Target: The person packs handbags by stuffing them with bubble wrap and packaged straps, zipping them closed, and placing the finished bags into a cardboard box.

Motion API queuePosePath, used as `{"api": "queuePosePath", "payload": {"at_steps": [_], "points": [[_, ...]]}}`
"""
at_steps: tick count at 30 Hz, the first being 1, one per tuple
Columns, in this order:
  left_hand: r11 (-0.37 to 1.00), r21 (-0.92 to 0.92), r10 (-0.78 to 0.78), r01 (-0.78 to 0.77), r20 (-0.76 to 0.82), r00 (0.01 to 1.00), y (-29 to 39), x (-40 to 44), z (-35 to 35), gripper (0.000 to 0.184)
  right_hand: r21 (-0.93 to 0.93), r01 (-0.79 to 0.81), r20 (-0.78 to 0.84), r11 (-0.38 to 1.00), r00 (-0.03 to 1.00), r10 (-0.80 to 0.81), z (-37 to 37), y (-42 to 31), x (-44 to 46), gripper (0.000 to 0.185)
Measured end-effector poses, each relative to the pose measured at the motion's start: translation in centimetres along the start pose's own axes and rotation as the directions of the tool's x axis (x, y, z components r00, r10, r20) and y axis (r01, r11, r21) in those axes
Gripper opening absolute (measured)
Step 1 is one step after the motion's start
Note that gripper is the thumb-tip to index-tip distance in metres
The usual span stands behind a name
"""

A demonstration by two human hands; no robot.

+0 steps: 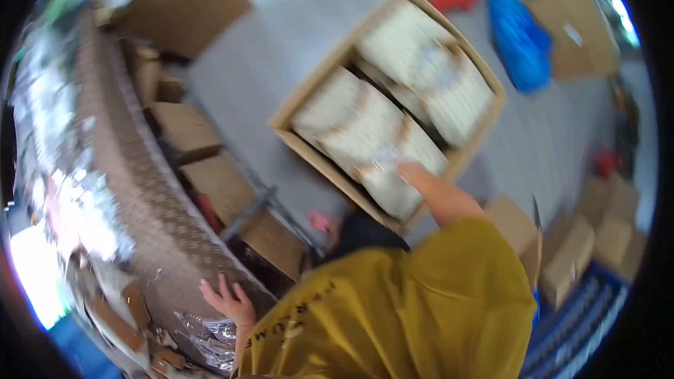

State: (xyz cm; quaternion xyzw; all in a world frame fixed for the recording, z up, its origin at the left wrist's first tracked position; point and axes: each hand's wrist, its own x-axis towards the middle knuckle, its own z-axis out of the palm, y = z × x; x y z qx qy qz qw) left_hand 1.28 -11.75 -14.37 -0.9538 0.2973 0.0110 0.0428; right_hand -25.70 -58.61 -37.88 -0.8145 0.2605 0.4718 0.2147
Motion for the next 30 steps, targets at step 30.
{"api": "queuePosePath", "payload": {"at_steps": [30], "points": [[0.977, -0.18, -0.134, 0.116, -0.094, 0.987, 0.6, -0.5, -1.4, 0.049, -0.244, 0.305, -0.107, 0.921, 0.935, -0.338, -23.0, -7.4, -12.8, 0.03]]}}
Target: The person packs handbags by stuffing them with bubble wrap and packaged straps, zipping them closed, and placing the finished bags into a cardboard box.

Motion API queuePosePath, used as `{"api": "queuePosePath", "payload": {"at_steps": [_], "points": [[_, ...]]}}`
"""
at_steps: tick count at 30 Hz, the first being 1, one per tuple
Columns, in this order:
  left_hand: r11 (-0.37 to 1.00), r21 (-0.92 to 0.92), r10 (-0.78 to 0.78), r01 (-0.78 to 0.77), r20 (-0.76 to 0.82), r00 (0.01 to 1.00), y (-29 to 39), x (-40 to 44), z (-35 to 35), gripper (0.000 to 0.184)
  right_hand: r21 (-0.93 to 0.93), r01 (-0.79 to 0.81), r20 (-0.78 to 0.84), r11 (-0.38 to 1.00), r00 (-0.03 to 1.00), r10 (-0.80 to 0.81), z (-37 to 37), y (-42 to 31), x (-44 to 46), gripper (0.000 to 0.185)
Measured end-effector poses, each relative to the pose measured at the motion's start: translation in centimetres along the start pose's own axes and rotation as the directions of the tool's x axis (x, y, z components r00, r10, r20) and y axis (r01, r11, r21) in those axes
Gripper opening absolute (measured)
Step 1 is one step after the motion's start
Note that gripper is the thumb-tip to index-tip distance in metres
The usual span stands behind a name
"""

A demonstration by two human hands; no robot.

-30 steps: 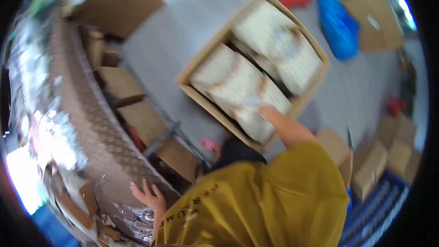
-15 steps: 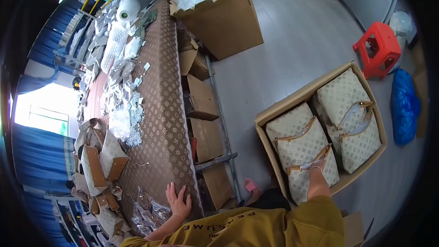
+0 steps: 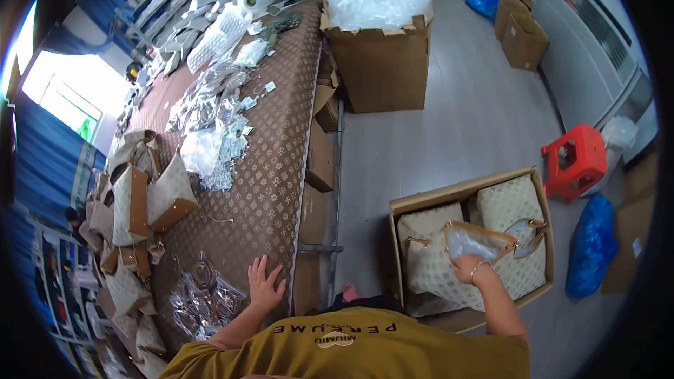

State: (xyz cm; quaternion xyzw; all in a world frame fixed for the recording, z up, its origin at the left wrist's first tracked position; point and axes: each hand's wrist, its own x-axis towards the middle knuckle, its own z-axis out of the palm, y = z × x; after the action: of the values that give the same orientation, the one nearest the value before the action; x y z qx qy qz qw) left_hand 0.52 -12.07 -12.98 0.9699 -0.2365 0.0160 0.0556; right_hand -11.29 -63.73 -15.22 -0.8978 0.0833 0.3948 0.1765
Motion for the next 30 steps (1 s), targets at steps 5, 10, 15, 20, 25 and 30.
{"api": "queuePosePath", "payload": {"at_steps": [5, 10, 15, 20, 25, 30], "points": [[0.963, -0.269, -0.049, 0.02, -0.101, 0.994, 0.5, 1.7, -1.4, 0.09, -0.145, 0.307, -0.307, 0.94, 0.89, -0.338, -12.1, -13.7, -0.5, 0.017], [0.869, -0.495, -0.151, -0.009, -0.282, 0.948, 0.1, 4.2, -9.7, 0.111, -0.536, 0.533, -0.307, 0.654, 0.598, -0.74, -18.7, -30.5, -2.3, 0.007], [0.751, -0.649, -0.501, 0.121, -0.441, 0.745, -6.7, 3.7, -9.8, 0.116, -0.725, 0.58, -0.031, 0.372, 0.511, -0.859, -19.2, -46.5, -2.9, 0.009], [0.459, -0.886, -0.74, 0.069, -0.338, 0.581, -13.3, 1.4, -6.1, 0.111, -0.651, 0.705, -0.025, 0.28, 0.349, -0.937, -13.6, -55.8, 4.6, 0.013], [0.332, -0.943, -0.781, 0.019, -0.264, 0.565, -17.2, 1.3, -4.4, 0.102, -0.664, 0.748, -0.067, 0.007, -0.05, -0.997, -12.1, -56.2, 7.3, 0.015], [0.259, -0.949, -0.747, 0.181, -0.079, 0.66, -21.7, 3.4, -4.6, 0.102, -0.445, 0.891, -0.288, -0.092, -0.239, -0.927, -17.8, -48.7, 8.5, 0.022]]}}
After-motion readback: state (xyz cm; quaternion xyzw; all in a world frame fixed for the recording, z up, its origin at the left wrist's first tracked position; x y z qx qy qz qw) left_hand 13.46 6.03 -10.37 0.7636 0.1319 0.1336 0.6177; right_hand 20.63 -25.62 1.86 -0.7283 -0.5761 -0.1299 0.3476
